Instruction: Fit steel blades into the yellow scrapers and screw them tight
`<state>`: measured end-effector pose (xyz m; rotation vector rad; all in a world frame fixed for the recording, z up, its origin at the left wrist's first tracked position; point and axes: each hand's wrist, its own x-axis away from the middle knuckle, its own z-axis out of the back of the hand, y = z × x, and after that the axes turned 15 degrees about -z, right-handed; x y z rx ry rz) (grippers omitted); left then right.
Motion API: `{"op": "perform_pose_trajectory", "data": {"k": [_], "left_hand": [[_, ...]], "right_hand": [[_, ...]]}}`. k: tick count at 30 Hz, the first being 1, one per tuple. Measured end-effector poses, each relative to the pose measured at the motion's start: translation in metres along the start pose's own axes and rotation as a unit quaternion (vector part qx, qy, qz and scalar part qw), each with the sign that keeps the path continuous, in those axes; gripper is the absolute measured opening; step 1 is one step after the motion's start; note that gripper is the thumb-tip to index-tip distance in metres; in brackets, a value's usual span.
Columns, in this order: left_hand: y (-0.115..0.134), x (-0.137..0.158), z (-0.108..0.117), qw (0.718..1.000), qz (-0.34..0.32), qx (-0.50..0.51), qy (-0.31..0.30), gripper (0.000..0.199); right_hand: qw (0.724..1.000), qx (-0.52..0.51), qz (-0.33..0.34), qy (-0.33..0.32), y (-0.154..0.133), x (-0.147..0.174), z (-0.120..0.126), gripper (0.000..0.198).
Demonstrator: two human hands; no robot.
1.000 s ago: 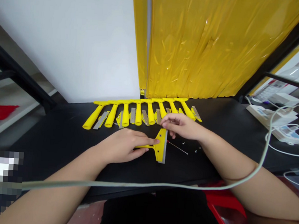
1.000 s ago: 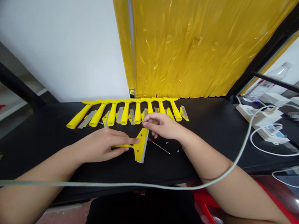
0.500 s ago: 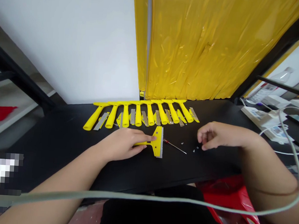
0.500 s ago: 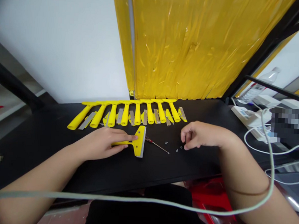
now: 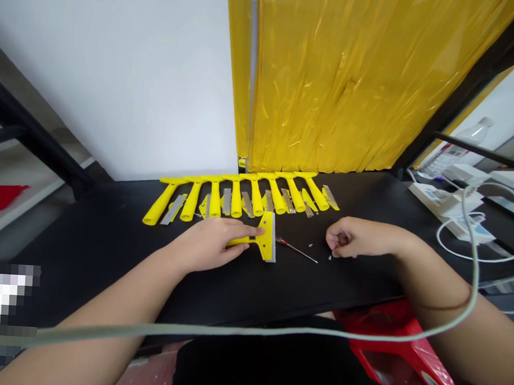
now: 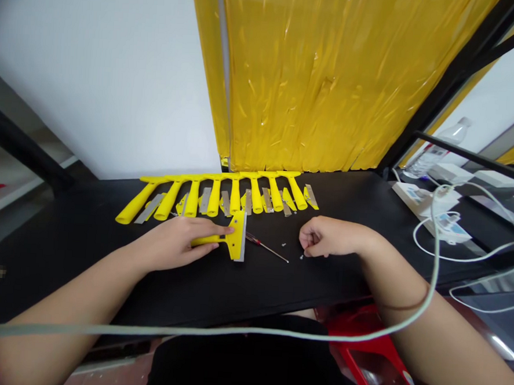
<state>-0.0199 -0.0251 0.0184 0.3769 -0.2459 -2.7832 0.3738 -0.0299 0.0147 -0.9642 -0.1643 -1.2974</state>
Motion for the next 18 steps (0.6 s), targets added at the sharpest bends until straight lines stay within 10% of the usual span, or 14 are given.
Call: {"op": "perform_pose_trajectory", "data": {"k": [10,18], "left_hand": [[-0.002,-0.001,-0.005,0.998,0.022,-0.037,0.051,0.041],[0.002,-0.005,-0.012,0.99,0.038,-0.065,0.123,0.041]], "right_hand": [[0.949,-0.024,0.264,0.173,-0.085,-0.018,-0.005,0.02],[0.928,-0.035,0.288,0.236,-0.105,-0.052,-0.03,0.007]]}}
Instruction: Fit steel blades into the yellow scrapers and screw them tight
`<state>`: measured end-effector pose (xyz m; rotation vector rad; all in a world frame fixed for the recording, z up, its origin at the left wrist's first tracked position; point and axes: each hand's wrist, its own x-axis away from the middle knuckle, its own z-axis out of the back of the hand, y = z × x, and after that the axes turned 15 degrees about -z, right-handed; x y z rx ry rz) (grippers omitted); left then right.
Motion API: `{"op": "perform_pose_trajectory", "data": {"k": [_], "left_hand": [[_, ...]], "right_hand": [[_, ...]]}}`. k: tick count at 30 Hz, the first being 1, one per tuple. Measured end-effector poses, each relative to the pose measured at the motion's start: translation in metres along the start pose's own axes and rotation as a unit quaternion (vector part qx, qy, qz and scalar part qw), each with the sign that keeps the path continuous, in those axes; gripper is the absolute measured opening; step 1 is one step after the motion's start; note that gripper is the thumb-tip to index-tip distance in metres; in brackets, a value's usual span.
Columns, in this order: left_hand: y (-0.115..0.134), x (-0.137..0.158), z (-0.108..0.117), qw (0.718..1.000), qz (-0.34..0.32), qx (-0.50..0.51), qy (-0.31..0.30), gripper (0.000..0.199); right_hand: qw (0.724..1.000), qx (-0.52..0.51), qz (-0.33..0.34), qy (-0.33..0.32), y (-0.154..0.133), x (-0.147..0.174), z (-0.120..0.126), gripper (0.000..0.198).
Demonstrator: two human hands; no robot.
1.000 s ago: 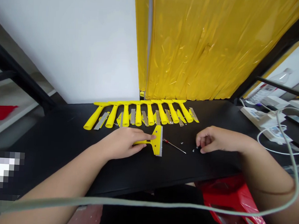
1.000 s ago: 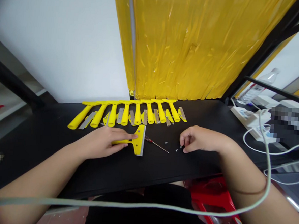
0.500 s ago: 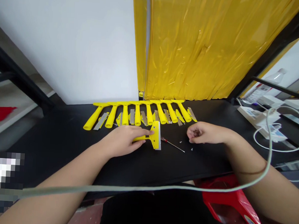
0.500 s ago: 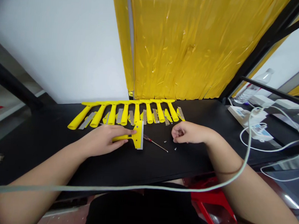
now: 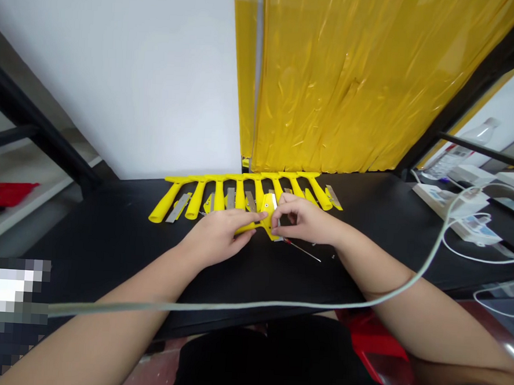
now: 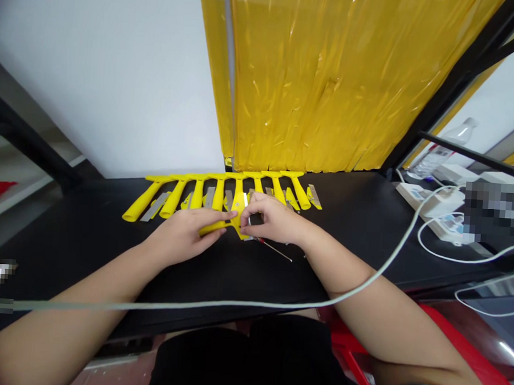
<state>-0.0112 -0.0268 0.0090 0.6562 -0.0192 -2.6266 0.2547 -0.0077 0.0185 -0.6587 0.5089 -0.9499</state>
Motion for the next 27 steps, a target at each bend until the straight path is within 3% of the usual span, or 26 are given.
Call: {"op": "perform_pose_trajectory", "data": {"k": [4,8,15,20,27], "left_hand": [[0.0,0.0,-0.003,1.0,0.0,-0.014,0.019,0.041],[0.0,0.0,-0.004,1.0,0.006,-0.024,0.019,0.04],[0.003,-0.001,-0.005,0.998,0.007,-0.036,0.044,0.039],[0.003,-0.001,-0.007,0.997,0.008,-0.041,0.057,0.043],[0.002,-0.002,-0.009,0.997,-0.003,-0.031,0.066,0.042]], "right_hand": [[0.996,-0.079,-0.026,0.02,0.008,0.001,-0.006,0.013],[0.983,-0.175,-0.049,-0.007,0.008,-0.001,-0.017,0.018],[0.91,-0.398,-0.115,-0.021,0.005,-0.004,-0.03,0.051],[0.884,-0.441,-0.153,-0.038,0.0,-0.005,-0.034,0.043],[0.872,-0.466,-0.149,-0.032,-0.001,-0.004,-0.033,0.04]]}}
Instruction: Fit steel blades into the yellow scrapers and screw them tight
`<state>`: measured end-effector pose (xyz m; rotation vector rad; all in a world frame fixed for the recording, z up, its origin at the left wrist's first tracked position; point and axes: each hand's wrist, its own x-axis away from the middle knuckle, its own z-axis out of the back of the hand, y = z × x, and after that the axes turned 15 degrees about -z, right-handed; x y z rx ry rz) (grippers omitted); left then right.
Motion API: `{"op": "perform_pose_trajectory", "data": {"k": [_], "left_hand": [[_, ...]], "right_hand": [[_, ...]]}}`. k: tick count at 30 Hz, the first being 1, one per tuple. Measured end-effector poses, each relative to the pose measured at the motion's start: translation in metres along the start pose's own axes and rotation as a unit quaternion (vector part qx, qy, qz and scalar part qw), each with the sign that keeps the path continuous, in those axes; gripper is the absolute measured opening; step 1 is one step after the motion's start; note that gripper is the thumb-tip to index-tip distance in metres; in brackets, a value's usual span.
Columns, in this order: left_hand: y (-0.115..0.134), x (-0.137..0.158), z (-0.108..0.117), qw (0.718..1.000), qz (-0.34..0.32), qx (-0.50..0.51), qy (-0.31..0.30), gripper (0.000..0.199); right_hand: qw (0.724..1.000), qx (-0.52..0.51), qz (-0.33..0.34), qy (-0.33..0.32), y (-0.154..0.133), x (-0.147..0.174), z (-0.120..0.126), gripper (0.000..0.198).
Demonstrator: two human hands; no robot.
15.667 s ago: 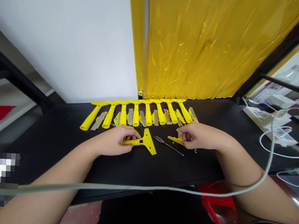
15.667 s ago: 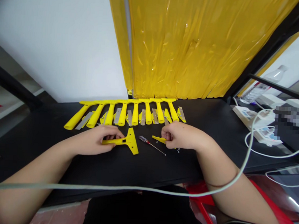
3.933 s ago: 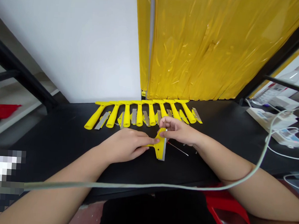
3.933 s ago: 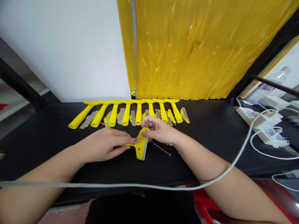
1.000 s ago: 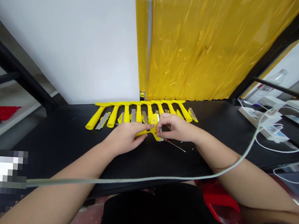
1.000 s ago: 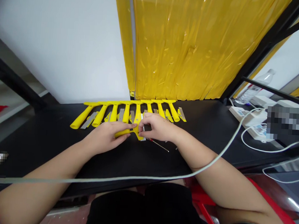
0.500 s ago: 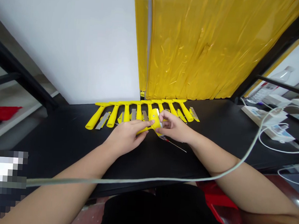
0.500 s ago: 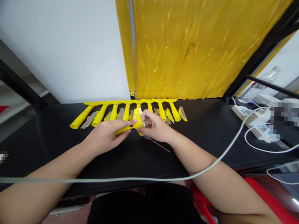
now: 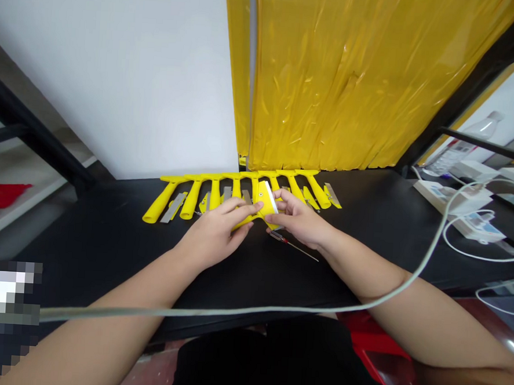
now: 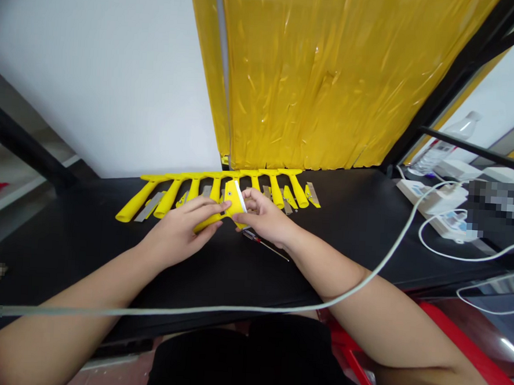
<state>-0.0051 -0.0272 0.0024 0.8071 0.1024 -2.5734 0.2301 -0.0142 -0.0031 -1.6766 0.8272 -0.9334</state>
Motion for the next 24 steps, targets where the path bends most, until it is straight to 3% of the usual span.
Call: {"op": "perform_pose_trajectory", "data": {"k": [14,24], "left_hand": [[0.005,-0.001,0.003,0.998,-0.046,-0.024,-0.03,0.037],[0.003,-0.002,0.004,0.998,-0.059,-0.027,-0.016,0.041]], "right_hand": [[0.999,0.039,0.005,-0.019,0.003,0.003,0.01,0.038],[0.997,0.033,-0.03,0.055,-0.008,0.006,0.01,0.035]]}}
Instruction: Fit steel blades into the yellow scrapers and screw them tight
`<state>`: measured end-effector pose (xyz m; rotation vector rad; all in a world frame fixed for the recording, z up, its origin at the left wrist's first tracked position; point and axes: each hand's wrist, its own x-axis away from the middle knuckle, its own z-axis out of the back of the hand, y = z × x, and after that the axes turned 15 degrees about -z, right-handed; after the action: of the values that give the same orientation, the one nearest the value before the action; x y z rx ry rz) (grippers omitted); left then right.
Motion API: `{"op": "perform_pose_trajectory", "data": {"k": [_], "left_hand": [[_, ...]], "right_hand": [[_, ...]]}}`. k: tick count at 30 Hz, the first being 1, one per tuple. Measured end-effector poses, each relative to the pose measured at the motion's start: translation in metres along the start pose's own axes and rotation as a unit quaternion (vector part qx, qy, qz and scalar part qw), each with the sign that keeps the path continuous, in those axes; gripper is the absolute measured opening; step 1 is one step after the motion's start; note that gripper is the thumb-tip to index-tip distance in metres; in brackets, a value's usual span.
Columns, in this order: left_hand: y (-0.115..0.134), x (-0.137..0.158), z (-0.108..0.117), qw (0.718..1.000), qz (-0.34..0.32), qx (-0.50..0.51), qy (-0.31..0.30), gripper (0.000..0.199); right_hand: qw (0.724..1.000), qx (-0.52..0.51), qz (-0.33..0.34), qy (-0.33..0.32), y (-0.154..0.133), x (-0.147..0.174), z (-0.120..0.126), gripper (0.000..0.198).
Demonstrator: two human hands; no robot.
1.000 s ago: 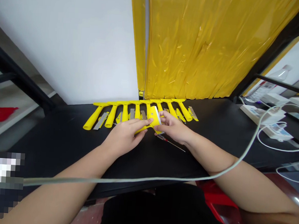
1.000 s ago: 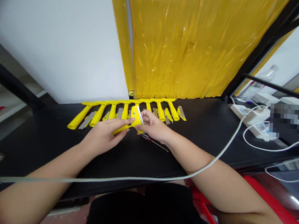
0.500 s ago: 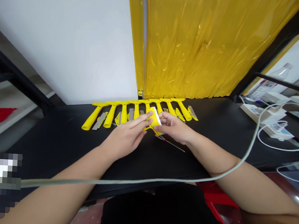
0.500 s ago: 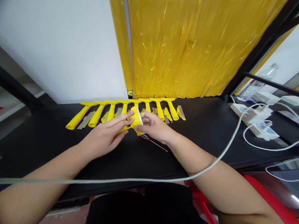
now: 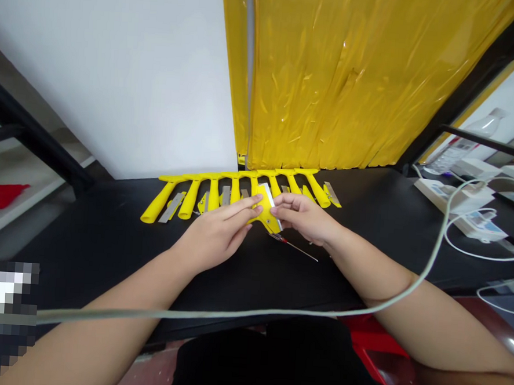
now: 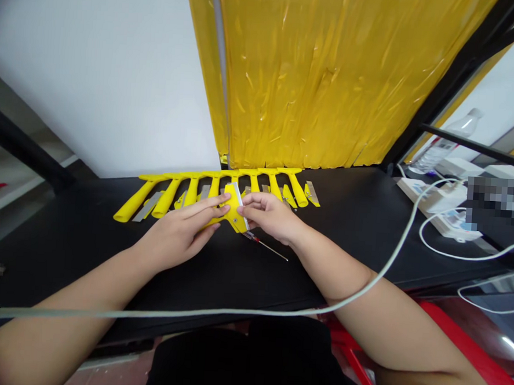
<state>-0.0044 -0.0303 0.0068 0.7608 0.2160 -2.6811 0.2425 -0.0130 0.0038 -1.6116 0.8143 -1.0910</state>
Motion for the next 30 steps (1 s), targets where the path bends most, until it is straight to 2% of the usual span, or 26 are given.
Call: {"op": "perform_pose_trajectory", "data": {"k": [8,16,23,25,27,28,30], "left_hand": [[-0.001,0.001,0.001,0.999,-0.027,-0.025,-0.018,0.039],[0.0,0.0,0.004,0.997,-0.042,-0.046,-0.046,0.039],[0.001,-0.001,0.007,0.998,-0.037,-0.01,-0.044,0.038],[0.001,-0.001,0.008,0.999,-0.024,0.009,-0.04,0.038],[0.0,0.0,0.01,0.999,0.001,0.043,-0.03,0.037],[-0.001,0.001,0.01,0.998,0.015,0.066,-0.02,0.036],[-0.004,0.001,0.01,0.992,0.048,0.119,0.006,0.034]], "right_hand": [[0.998,0.046,0.046,0.015,0.005,-0.003,0.0,0.037],[0.997,0.059,0.047,0.009,0.005,-0.001,0.002,0.036],[0.992,0.117,0.039,-0.009,-0.003,0.002,0.008,0.037],[0.979,0.195,0.059,0.013,-0.011,0.008,0.021,0.036],[0.946,0.311,0.075,0.06,-0.02,0.016,0.041,0.031],[0.926,0.369,0.057,0.061,-0.024,0.021,0.053,0.027],[0.893,0.448,-0.039,0.011,-0.03,0.029,0.075,0.026]]}}
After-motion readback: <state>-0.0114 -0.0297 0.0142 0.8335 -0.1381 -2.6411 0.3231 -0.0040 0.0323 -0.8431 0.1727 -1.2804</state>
